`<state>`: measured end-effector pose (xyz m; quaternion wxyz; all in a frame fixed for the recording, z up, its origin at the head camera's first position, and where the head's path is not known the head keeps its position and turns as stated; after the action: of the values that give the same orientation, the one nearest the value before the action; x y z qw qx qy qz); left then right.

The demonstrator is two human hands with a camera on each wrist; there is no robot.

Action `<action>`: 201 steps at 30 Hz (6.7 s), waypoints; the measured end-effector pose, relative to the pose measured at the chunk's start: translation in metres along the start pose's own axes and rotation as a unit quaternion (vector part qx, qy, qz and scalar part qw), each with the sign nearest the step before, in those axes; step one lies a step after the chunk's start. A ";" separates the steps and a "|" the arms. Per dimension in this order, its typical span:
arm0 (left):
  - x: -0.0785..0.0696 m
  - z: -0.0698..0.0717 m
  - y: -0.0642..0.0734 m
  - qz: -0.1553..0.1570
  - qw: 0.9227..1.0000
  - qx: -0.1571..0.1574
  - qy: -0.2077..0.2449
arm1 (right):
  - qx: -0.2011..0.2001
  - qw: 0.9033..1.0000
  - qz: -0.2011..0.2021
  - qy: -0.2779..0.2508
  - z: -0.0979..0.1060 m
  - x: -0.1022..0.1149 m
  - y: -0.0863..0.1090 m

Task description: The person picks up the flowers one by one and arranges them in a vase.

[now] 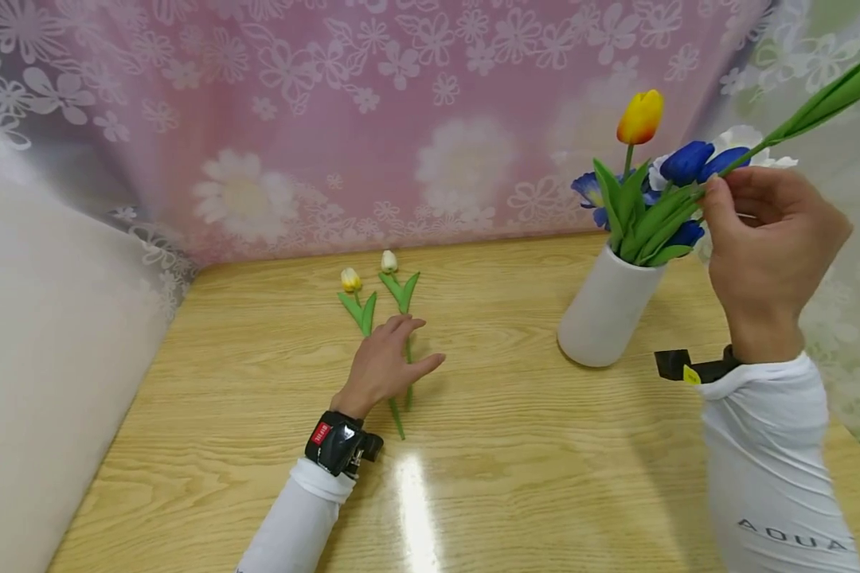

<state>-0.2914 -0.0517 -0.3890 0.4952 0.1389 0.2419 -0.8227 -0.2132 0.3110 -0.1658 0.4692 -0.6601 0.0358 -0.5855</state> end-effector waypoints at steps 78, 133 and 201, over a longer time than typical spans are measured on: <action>0.044 0.028 0.031 0.070 0.997 -0.013 -0.020 | 0.458 0.888 0.046 0.002 -0.203 -0.061 0.170; 0.075 0.052 0.071 0.125 0.991 -0.036 -0.029 | 0.617 0.775 -0.128 0.051 -0.303 -0.066 0.267; 0.024 0.022 0.006 0.038 0.999 -0.012 -0.008 | 0.086 0.988 0.124 0.042 -0.075 0.030 0.033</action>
<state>-0.2968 -0.0837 -0.3832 0.5293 0.1358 0.2423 -0.8017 -0.2482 0.2312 -0.1749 0.5914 -0.5829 0.0865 -0.5505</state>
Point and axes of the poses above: each hand's wrist, its own y-axis away from the middle knuckle, its own z-axis out of the back of the hand, x = y × z, the point moved 9 cm from there along -y, towards the middle knuckle, and after that the axes turned 1 degree about -z, right-handed, at the moved point
